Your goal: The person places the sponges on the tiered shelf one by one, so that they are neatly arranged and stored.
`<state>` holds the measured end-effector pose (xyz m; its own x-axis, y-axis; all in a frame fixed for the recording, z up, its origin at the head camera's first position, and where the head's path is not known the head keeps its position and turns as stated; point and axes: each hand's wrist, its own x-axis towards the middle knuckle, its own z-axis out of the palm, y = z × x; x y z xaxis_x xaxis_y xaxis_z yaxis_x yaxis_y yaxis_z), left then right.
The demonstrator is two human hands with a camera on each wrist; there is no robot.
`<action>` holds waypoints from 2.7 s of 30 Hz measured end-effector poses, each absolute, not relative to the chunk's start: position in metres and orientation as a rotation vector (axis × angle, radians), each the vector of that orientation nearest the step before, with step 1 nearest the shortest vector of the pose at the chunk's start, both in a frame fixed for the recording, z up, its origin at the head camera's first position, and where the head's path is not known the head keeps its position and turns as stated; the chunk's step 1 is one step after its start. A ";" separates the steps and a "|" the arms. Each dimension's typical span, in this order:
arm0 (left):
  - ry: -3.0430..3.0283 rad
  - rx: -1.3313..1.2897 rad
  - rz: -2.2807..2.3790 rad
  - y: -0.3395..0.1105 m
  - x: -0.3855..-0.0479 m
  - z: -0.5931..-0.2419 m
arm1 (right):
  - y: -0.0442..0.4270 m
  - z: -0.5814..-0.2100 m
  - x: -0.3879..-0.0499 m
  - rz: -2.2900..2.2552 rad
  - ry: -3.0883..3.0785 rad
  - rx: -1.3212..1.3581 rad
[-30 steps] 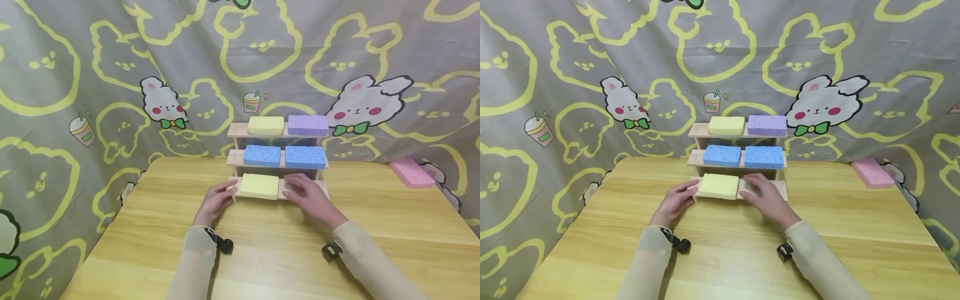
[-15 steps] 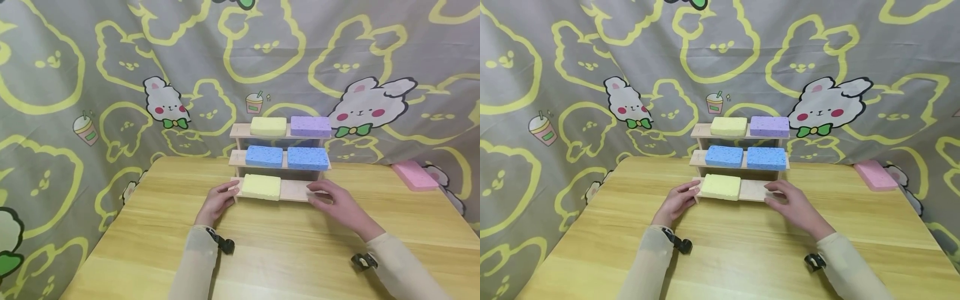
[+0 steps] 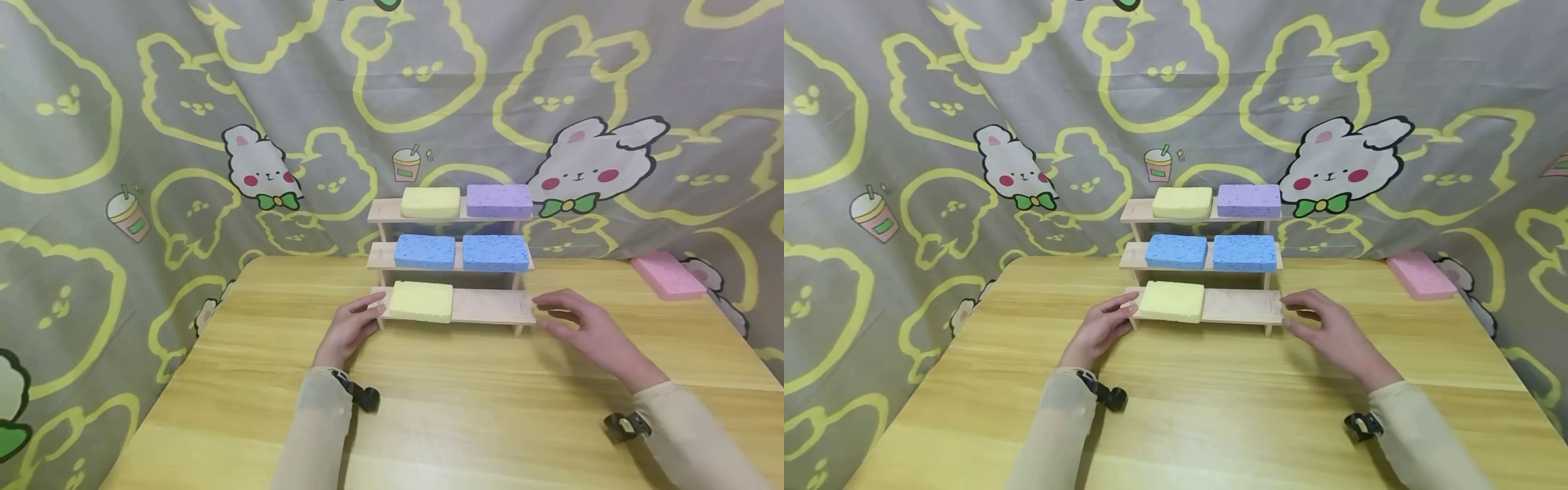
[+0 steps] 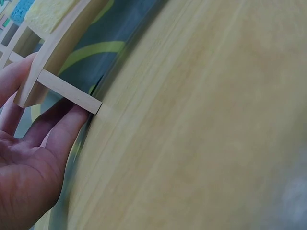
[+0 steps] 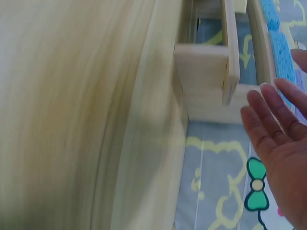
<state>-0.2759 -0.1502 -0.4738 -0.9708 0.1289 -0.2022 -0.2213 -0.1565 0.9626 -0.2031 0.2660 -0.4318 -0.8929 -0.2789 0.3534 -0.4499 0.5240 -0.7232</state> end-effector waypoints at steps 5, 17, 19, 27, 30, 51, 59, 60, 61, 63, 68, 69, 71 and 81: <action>1.857 -0.095 2.246 -0.148 -0.278 -0.473 | 0.279 -0.430 -0.199 1.285 -2.579 0.572; 1.855 -0.119 2.243 -0.150 -0.275 -0.474 | 0.304 -0.430 -0.193 1.222 -2.580 0.489; 1.856 -0.124 2.241 -0.150 -0.275 -0.474 | 0.309 -0.431 -0.191 1.195 -2.574 0.486; 1.851 -0.111 2.255 -0.148 -0.276 -0.472 | 0.331 -0.434 -0.184 1.148 -2.595 0.419; 1.850 -0.118 2.252 -0.148 -0.276 -0.472 | 0.344 -0.434 -0.182 1.151 -2.609 0.349; 1.854 -0.134 2.224 -0.149 -0.277 -0.473 | 0.418 -0.439 -0.179 0.862 -2.714 -0.016; 1.821 -0.125 2.235 -0.148 -0.276 -0.473 | 0.448 -0.446 -0.192 0.866 -2.708 -0.026; 1.825 -0.120 2.231 -0.148 -0.276 -0.473 | 0.449 -0.446 -0.194 0.879 -2.700 -0.025; 1.823 -0.121 2.233 -0.148 -0.276 -0.472 | 0.450 -0.445 -0.196 0.878 -2.695 -0.023; 1.823 -0.118 2.234 -0.148 -0.276 -0.472 | 0.451 -0.444 -0.201 0.888 -2.688 -0.024; 1.818 -0.110 2.242 -0.151 -0.277 -0.470 | 0.452 -0.441 -0.217 0.908 -2.696 -0.145; 1.818 -0.107 2.238 -0.151 -0.277 -0.469 | 0.452 -0.442 -0.219 0.924 -2.694 -0.170; 1.813 -0.098 2.234 -0.152 -0.277 -0.469 | 0.454 -0.443 -0.224 0.949 -2.704 -0.212; 1.795 -0.083 2.249 -0.147 -0.276 -0.470 | 0.456 -0.448 -0.237 0.932 -2.742 -0.262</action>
